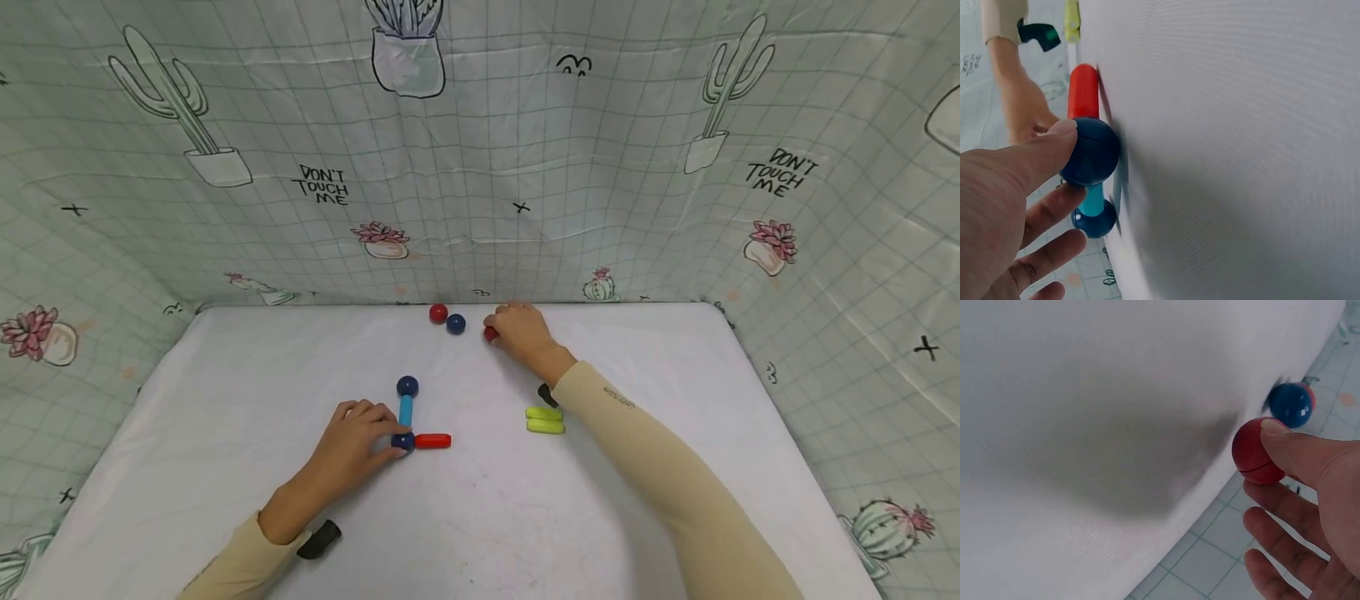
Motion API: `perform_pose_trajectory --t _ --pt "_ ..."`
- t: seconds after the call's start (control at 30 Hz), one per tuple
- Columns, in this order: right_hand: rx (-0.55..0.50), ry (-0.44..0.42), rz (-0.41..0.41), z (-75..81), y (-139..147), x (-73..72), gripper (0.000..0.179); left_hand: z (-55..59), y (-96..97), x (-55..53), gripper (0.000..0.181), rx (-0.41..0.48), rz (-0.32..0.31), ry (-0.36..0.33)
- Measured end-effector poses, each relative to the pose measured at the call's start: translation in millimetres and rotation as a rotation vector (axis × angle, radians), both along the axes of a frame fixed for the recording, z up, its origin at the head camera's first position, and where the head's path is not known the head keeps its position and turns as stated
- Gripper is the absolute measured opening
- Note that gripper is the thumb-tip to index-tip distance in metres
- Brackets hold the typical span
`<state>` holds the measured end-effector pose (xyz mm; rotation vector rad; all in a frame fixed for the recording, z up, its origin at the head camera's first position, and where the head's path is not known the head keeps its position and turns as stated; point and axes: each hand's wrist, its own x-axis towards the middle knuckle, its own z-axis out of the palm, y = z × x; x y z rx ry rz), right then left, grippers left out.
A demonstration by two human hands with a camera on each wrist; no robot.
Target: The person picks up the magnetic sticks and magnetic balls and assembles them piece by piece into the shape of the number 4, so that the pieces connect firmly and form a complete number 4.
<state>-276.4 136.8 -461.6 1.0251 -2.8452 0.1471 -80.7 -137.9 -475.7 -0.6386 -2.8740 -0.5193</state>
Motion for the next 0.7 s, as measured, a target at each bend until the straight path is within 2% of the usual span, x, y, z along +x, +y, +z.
perform_pose_trajectory --t 0.2,0.4,0.7 --pt "-0.102 0.008 0.005 2.8 7 23.8 0.028 1.1 -0.3 -0.6 0.024 0.019 0.003 -0.023" --pt "-0.195 -0.005 0.023 8.7 10 59.4 0.032 3.3 -0.2 -0.5 0.025 0.029 0.005 -0.036" --pt "-0.228 -0.044 0.076 3.4 10 103.3 0.033 3.3 0.6 -0.4 0.024 0.037 0.01 -0.045"
